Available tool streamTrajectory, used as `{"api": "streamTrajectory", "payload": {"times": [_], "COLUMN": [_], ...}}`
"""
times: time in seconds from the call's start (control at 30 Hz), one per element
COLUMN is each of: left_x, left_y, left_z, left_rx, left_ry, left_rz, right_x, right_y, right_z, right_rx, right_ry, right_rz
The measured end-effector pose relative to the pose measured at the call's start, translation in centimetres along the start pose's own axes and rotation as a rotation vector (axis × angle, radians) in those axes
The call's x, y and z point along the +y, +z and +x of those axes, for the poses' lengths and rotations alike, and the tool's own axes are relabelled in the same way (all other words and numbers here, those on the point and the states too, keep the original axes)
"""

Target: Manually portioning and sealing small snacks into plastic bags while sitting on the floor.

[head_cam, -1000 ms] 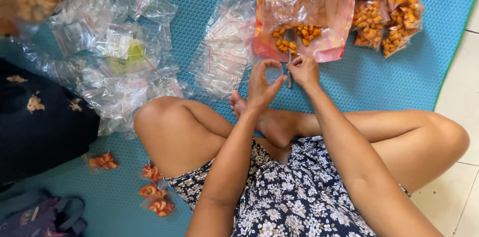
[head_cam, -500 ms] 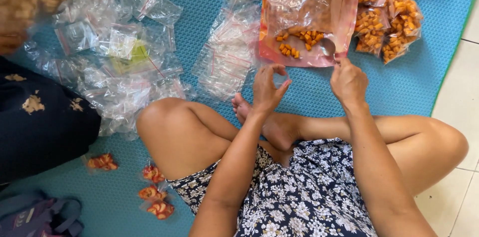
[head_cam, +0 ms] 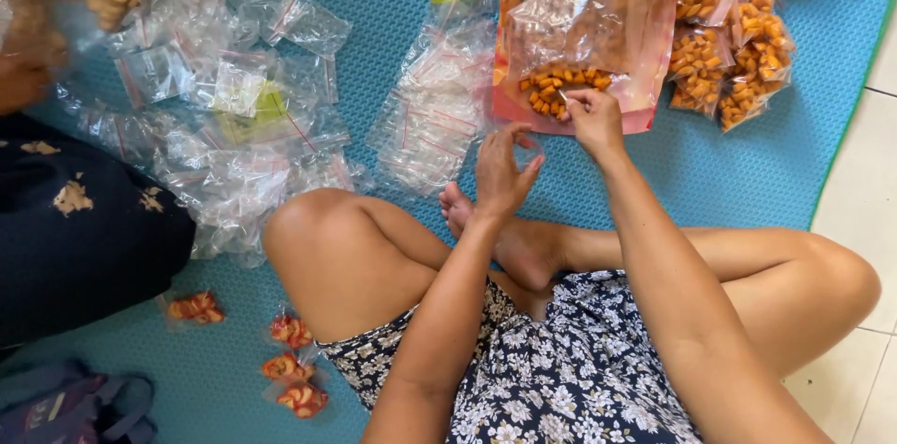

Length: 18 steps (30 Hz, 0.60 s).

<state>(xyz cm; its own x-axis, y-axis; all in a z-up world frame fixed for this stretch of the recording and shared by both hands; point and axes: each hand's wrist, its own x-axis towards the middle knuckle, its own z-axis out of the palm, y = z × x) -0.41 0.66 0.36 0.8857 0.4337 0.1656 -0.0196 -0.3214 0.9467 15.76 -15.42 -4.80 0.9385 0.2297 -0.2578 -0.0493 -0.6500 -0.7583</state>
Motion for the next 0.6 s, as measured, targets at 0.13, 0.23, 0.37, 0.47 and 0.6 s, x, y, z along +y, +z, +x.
{"api": "streamTrajectory", "payload": {"times": [0.13, 0.23, 0.37, 0.47, 0.6], "left_x": [0.3, -0.4, -0.3, -0.2, -1.8], "left_y": [-0.4, -0.1, 0.5, 1.3, 3.1], "left_z": [0.2, 0.1, 0.3, 1.0, 1.8], "left_rx": [0.002, 0.009, -0.03, -0.047, -0.053], "left_ry": [-0.004, 0.009, 0.0, 0.01, 0.114], "left_rz": [0.01, 0.02, 0.025, 0.04, 0.074], "right_x": [-2.1, -4.5, -4.5, -3.6, -4.6], "right_y": [0.2, -0.7, -2.8, -4.6, -8.0], "right_z": [-0.4, -2.2, -3.4, -4.1, -6.3], "right_rx": [-0.041, -0.027, -0.025, -0.022, -0.074], "right_ry": [0.067, 0.162, 0.11, 0.07, 0.027], "right_rz": [0.144, 0.454, 0.481, 0.449, 0.386]}}
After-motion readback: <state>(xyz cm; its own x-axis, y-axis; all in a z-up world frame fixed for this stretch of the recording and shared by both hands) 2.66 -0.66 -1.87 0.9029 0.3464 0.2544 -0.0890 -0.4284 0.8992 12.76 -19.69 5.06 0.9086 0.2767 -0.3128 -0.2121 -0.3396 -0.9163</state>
